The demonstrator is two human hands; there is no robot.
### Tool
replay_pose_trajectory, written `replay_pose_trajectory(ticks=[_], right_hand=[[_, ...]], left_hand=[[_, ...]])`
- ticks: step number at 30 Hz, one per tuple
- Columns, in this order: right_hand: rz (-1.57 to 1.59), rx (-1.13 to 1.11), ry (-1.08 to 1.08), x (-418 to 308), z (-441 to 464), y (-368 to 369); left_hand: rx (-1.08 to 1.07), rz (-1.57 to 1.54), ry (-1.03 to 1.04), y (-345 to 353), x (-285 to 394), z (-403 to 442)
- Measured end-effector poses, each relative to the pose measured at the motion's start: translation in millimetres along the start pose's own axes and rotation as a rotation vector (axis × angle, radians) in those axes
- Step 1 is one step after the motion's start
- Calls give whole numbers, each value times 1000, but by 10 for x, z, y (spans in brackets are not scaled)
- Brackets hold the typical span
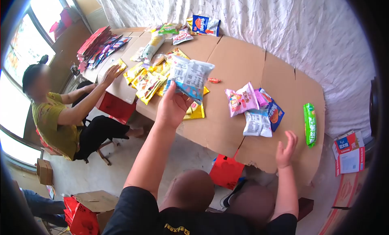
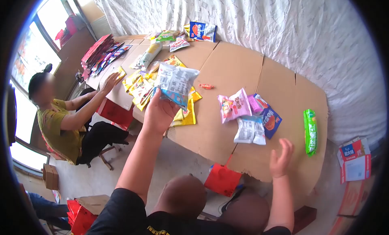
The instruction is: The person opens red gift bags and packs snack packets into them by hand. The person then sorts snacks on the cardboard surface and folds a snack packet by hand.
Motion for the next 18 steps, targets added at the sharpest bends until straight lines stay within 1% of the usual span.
replay_pose_trajectory(ticks=[1, 3, 5, 7, 8, 9, 11, 12, 14, 15, 17, 18], right_hand=[[49, 41, -94, -260, 43, -16], [103, 28, -392, -1074, 332, -89], [127, -8, -613, -1732, 485, -167], [123, 57, -722, -2166, 532, -203], [124, 44, -761, -2286, 534, -234], [127, 34, -803, -2382, 515, -273], [128, 67, -804, -2525, 458, -414], [252, 94, -700, -2561, 484, -525], [457, 157, -492, -2645, 550, -793], [445, 174, -501, -2700, 527, -878], [691, 181, -212, -2675, 502, -1009], [748, 157, -148, -2708, 479, -1093]], left_hand=[[-3, 59, -21, 39, -20, -161], [-7, 90, -52, 138, -113, -502], [-28, 110, -90, 279, -242, -818], [1, 109, -218, 357, -405, -1184], [-44, 105, -273, 381, -472, -1348], [-40, 138, -303, 424, -498, -1504], [-66, 159, -276, 570, -459, -1805], [-79, 159, -273, 607, -446, -1932], [5, 436, 44, 655, -267, -2124], [-86, 621, 191, 756, -162, -2230], [-359, 902, 443, 801, -19, -2379], [-375, 899, 451, 872, 2, -2461]])
Point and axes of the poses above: each hand's wrist, its own z-axis towards the middle knuckle, its own y-axis out of the palm, x = y × z, the point moved 4 cm from there along z, towards the middle knuckle, and after that the axes turned 1 degree about y, right-handed, at the moved point
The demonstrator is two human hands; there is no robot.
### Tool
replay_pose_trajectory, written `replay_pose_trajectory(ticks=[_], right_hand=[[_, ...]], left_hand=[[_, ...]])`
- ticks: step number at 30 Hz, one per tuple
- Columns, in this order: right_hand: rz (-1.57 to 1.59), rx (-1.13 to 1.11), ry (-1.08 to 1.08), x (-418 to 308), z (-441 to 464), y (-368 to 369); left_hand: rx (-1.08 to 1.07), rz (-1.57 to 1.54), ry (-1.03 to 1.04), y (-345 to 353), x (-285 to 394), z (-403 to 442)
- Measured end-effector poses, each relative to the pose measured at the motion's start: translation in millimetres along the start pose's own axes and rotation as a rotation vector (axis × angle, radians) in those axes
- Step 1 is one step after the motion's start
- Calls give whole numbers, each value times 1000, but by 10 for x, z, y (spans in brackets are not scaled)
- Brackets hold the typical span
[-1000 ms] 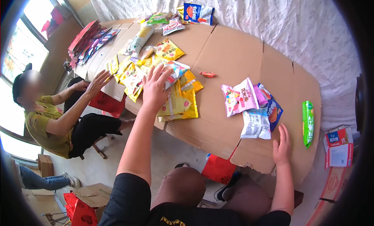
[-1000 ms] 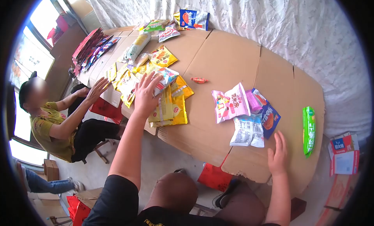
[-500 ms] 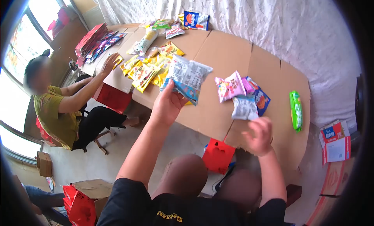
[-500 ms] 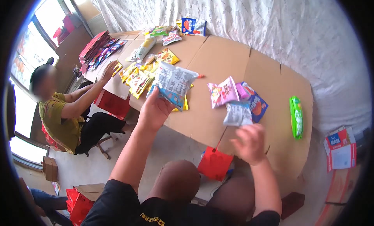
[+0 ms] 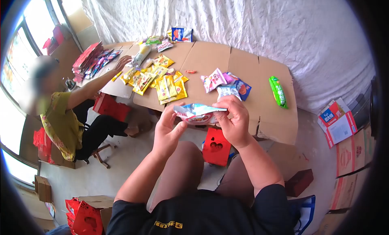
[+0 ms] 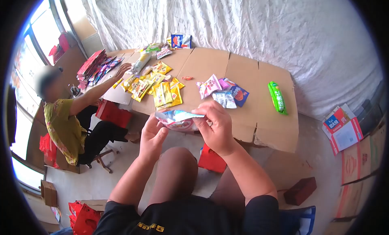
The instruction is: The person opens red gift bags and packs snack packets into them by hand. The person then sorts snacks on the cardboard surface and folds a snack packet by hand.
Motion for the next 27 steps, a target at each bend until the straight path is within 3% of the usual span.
replay_pose_trajectory(ticks=[2, 12, 15, 19, 23, 27], right_hand=[[-3, -26, 26, -132, -50, -43], [-8, -57, 167, -318, -362, -47], [-128, -4, 92, -312, -283, 32], [-204, 15, 32, 81, -229, -3], [72, 124, 359, 722, -223, -44], [1, 190, 317, 1102, -40, -180]], left_hand=[[70, -234, -221, 66, 124, -114], [88, -239, -270, 108, 305, -288], [98, -217, -276, 14, 94, -210], [167, -303, -322, 48, -204, 97], [200, -350, -254, 199, -554, 501], [200, -453, -354, 348, -1042, 807]])
Point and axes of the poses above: each hand's wrist, its own z-axis towards the middle knuckle, its own y-axis out of the palm, x = y × z, the point moved 4 cm from there along z, towards the middle knuckle, and after that the axes turned 1 degree about y, right-handed, at the moved point
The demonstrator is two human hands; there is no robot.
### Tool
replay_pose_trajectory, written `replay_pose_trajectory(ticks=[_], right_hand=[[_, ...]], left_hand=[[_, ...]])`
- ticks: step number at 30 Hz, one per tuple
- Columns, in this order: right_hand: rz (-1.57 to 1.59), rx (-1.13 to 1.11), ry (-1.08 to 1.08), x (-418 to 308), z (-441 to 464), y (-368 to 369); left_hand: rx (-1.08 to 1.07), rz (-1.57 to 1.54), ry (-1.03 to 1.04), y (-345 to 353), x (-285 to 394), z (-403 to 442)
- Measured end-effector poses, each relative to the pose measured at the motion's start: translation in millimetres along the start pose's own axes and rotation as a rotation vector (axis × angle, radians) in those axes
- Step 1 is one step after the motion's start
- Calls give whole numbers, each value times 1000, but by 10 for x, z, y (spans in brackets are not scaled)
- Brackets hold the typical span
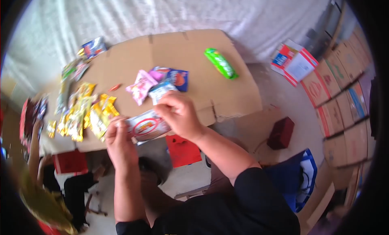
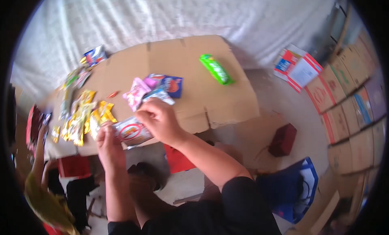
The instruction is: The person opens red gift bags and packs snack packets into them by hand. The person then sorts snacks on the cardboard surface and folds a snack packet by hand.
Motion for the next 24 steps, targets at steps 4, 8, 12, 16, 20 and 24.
replay_pose_trajectory(ticks=[4, 8, 12, 16, 20, 24], right_hand=[[108, 19, 198, 399, 111, -90], [251, -10, 382, 834, 104, -99], [-39, -32, 180, 913, 177, -70], [364, 12, 544, 1099, 131, 55], [752, 154, 819, 1174, 70, 240], [432, -172, 530, 1246, 141, 299]], left_hand=[[-89, -14, 67, 141, -238, 300], [-43, 42, 38, 91, -538, 515], [1, -44, -78, -57, -767, 587], [20, -15, 0, -79, -780, 574], [26, -147, -63, -154, -856, 657], [149, -273, -160, -243, -852, 751]])
Point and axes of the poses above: each hand's wrist, its own z-axis towards the middle knuckle, its own y-axis out of the palm, x = y × z, the point moved 4 cm from there along z, towards the middle knuckle, and after that the axes turned 1 degree about y, right-handed, at the moved point
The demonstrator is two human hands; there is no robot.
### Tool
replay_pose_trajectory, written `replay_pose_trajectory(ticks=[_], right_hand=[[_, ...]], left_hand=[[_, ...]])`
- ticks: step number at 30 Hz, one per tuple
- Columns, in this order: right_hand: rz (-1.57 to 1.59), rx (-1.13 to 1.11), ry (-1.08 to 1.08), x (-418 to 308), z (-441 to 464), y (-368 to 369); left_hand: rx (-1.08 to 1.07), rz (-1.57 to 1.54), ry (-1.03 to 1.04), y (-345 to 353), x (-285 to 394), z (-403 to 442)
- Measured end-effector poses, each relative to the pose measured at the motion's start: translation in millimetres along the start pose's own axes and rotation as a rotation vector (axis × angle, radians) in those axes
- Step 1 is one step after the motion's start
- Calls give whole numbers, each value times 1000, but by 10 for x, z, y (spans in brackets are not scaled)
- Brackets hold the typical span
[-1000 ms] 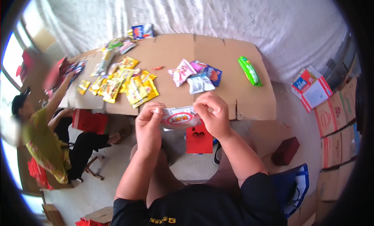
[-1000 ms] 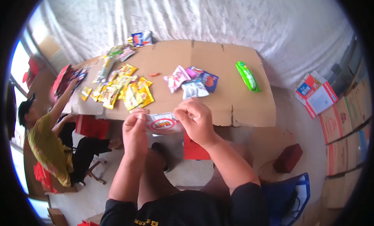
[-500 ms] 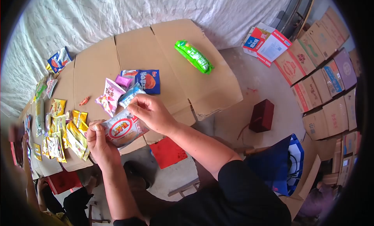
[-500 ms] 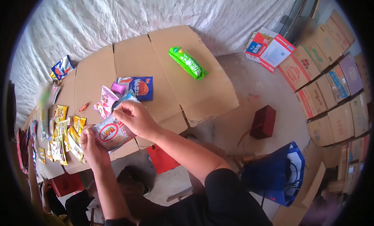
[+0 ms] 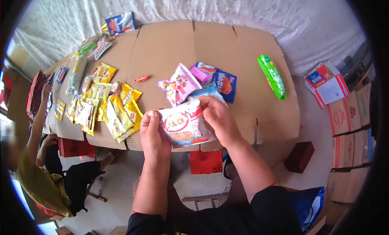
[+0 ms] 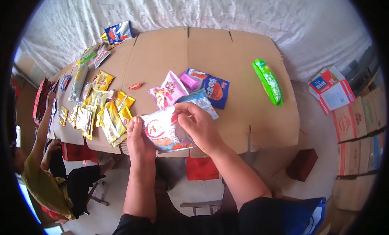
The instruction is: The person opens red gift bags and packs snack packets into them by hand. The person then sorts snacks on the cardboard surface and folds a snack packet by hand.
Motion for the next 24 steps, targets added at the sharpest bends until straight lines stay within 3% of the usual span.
replay_pose_trajectory(ticks=[2, 5, 8, 15, 17, 19, 21, 24], right_hand=[[-371, -9, -174, -126, -39, 17], [-568, -102, 29, -80, -42, 39], [-664, -85, -42, -89, -51, 74], [-679, 14, -100, -131, -101, 24], [-635, 37, -277, -231, -117, 52], [-642, 30, -271, -253, -133, 85], [-655, 37, -310, -209, -140, 93], [-751, 5, -203, -241, -160, 84]], left_hand=[[78, -54, -7, -74, 32, 42], [162, -105, 43, -180, 81, 88], [202, -121, 56, -228, 74, 89], [110, -139, 12, -207, -34, 84], [112, -145, 9, -207, -55, 85], [115, -152, -1, -226, -96, 60], [-48, -181, -31, -170, -141, 38], [-3, -3, 52, -77, -82, -13]])
Point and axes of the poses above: each hand's wrist, its own z-axis towards the middle knuckle, its own y-axis out of the palm, x = y × z, the point moved 4 cm from there along z, towards the middle knuckle, and after that the axes turned 1 degree about y, right-handed, at the moved point
